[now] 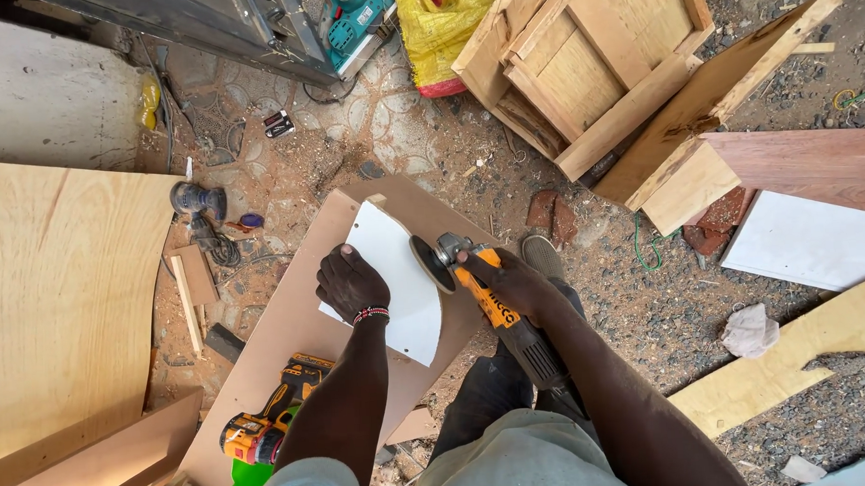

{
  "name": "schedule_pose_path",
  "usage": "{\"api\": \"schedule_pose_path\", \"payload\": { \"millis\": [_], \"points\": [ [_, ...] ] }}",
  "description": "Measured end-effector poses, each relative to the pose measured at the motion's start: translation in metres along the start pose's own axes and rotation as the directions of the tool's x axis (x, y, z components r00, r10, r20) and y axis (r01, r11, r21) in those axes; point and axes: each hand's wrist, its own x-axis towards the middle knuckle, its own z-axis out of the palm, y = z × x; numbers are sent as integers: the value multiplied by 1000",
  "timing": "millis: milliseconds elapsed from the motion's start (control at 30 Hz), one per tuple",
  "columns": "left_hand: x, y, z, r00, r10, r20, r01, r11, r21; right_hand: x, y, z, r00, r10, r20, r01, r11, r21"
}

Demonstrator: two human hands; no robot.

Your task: Sand the edges of a curved wooden panel using an angle grinder

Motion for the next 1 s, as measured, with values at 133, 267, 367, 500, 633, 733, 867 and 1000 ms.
{"api": "schedule_pose_path", "payload": {
  "millis": [133,267,367,500,633,733,867,1000],
  "points": [
    [-1,-5,5,1000,-6,2,6,1000,-12,0,-34,8,1000,5,15,-5,1000,1],
    [0,-5,4,1000,-9,6,9,1000,-3,27,-58,10,999,-12,47,13,1000,-25],
    [0,-4,3,1000,-6,20,6,1000,2,69,-58,2,996,-22,83,29,996,-84],
    [1,-1,0,1000,-8,26,8,1000,-1,36,-82,12,997,18,81,-8,992,-125],
    [-1,-1,1,1000,-15,26,16,1000,-3,72,-37,-12,999,14,41,-8,991,-136],
    [0,-1,3,1000,-21,13,21,1000,-8,58,-17,-9,1000,24,10,-23,996,-84],
    [0,-2,3,1000,-12,1,12,1000,16,42,21,-4,1000,7,-11,-8,997,-77],
    [0,2,-1,1000,-2,4,2,1000,7,27,60,5,999,-13,-39,10,998,-65]
  ]
}}
